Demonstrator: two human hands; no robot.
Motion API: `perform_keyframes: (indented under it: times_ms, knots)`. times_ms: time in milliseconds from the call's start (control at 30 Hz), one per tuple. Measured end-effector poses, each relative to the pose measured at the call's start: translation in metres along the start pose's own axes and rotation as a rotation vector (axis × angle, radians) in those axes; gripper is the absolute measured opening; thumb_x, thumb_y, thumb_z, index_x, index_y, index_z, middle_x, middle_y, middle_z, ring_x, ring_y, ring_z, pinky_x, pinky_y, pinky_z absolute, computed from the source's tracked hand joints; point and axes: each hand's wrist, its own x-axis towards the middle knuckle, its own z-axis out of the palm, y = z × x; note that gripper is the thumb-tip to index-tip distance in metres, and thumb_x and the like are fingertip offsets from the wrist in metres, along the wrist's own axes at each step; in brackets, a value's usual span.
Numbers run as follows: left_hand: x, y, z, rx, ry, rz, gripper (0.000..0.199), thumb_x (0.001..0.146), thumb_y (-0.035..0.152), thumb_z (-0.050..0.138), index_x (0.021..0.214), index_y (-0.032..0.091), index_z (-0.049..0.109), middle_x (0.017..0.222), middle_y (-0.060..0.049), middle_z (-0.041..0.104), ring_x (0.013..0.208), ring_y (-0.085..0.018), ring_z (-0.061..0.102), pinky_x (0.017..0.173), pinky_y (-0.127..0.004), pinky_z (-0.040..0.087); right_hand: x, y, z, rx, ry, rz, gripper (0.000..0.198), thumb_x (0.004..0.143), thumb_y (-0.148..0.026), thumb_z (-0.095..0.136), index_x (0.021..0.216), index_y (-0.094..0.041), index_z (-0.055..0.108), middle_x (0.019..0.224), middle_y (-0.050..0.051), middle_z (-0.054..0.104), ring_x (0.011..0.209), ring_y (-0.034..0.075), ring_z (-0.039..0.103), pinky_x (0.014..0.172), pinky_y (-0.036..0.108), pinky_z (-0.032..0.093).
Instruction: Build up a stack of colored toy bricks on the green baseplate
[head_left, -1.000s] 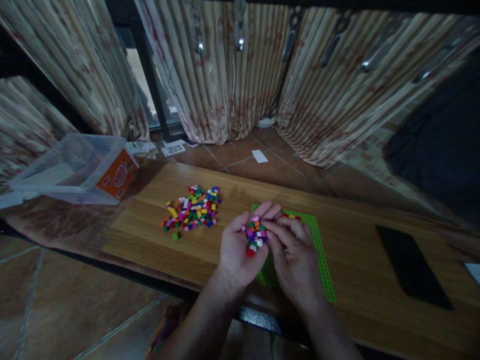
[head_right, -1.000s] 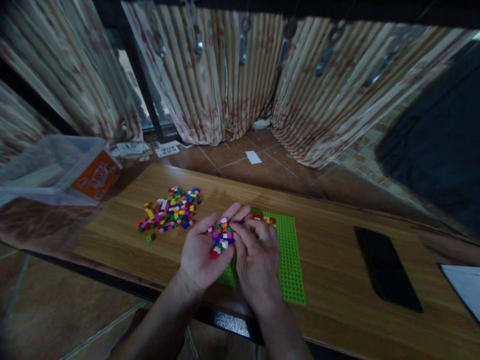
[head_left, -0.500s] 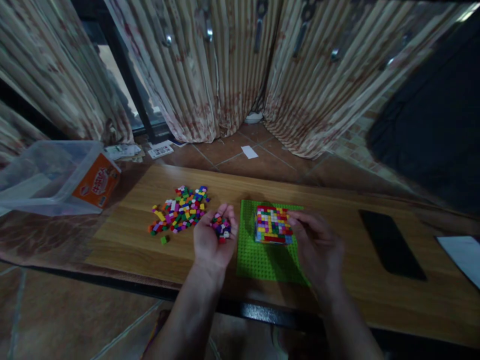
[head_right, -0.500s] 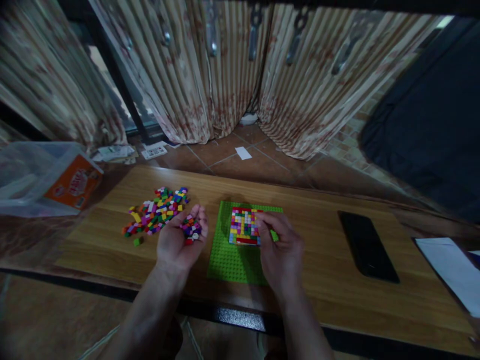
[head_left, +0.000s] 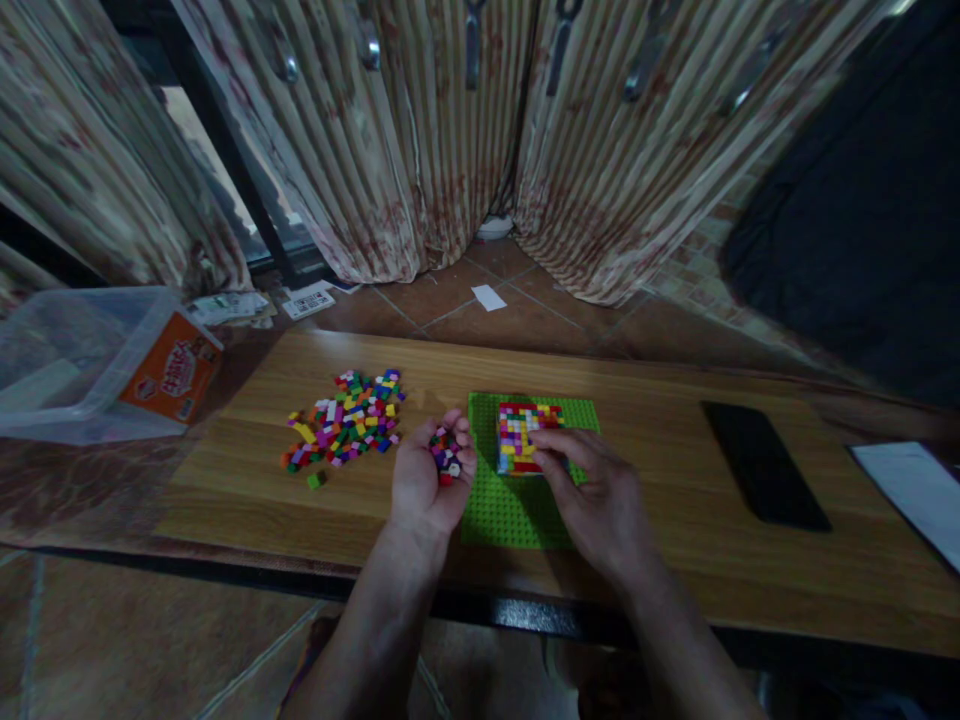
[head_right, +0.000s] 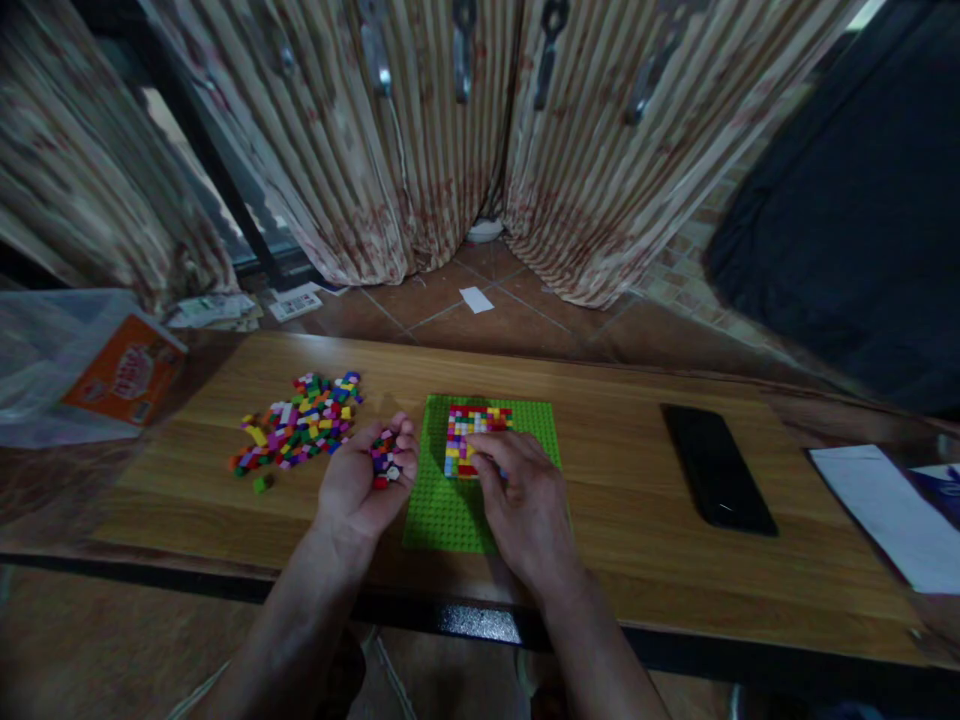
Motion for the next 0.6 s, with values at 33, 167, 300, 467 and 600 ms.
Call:
perform_keyframes:
  times_ms: [33, 167, 300, 467, 600]
  knots:
    - [0.000, -0.001, 0.000, 0.008, 0.004, 0.001, 0.027, 0.091, 0.015, 0.038, 0.079, 0.010, 0.062, 0.064, -0.004, 0.059, 0.048, -0.006, 0.052, 0.040, -0.012, 0.042, 0.001, -0.003, 0.002, -0.019, -0.019, -0.029, 0.016, 0.090, -0.025, 0.056, 0.097, -0.027, 0.070, 0.097, 0.002, 0.073, 0.092, 0.020, 0.066, 0.082, 0.038, 0.052]
    - [-0.002, -0.004, 0.001, 0.043, 0.017, -0.008, 0.026, 0.092, 0.016, 0.039, 0.078, 0.010, 0.060, 0.063, -0.004, 0.058, 0.047, -0.006, 0.051, 0.040, -0.013, 0.042, 0.003, -0.010, 0.011, -0.060, -0.071, -0.123, 0.014, 0.090, -0.021, 0.056, 0.096, -0.025, 0.068, 0.092, 0.001, 0.073, 0.087, 0.019, 0.064, 0.079, 0.036, 0.050]
    - [-0.002, -0.011, -0.001, 0.105, 0.029, -0.017, 0.026, 0.092, 0.019, 0.039, 0.079, 0.010, 0.059, 0.063, -0.003, 0.058, 0.045, -0.007, 0.050, 0.037, -0.013, 0.037, 0.004, -0.008, 0.015, -0.117, -0.099, -0.140, 0.011, 0.088, -0.020, 0.058, 0.093, -0.024, 0.068, 0.089, 0.001, 0.073, 0.084, 0.020, 0.062, 0.078, 0.036, 0.048]
    - [-0.002, -0.023, -0.003, 0.171, 0.079, -0.056, 0.021, 0.088, 0.019, 0.043, 0.077, 0.010, 0.059, 0.059, -0.002, 0.055, 0.042, -0.006, 0.046, 0.035, -0.014, 0.029, 0.005, -0.005, 0.018, -0.151, -0.124, -0.159, 0.010, 0.088, -0.022, 0.058, 0.088, -0.025, 0.068, 0.086, 0.001, 0.071, 0.082, 0.019, 0.060, 0.076, 0.035, 0.047]
    - [-0.002, -0.029, -0.004, 0.202, 0.091, -0.082, 0.021, 0.087, 0.017, 0.043, 0.074, 0.010, 0.057, 0.056, 0.000, 0.051, 0.040, -0.005, 0.043, 0.034, -0.014, 0.025, 0.004, -0.002, 0.018, -0.167, -0.115, -0.184, 0.011, 0.089, -0.023, 0.058, 0.085, -0.024, 0.068, 0.086, 0.001, 0.070, 0.085, 0.019, 0.060, 0.078, 0.035, 0.047]
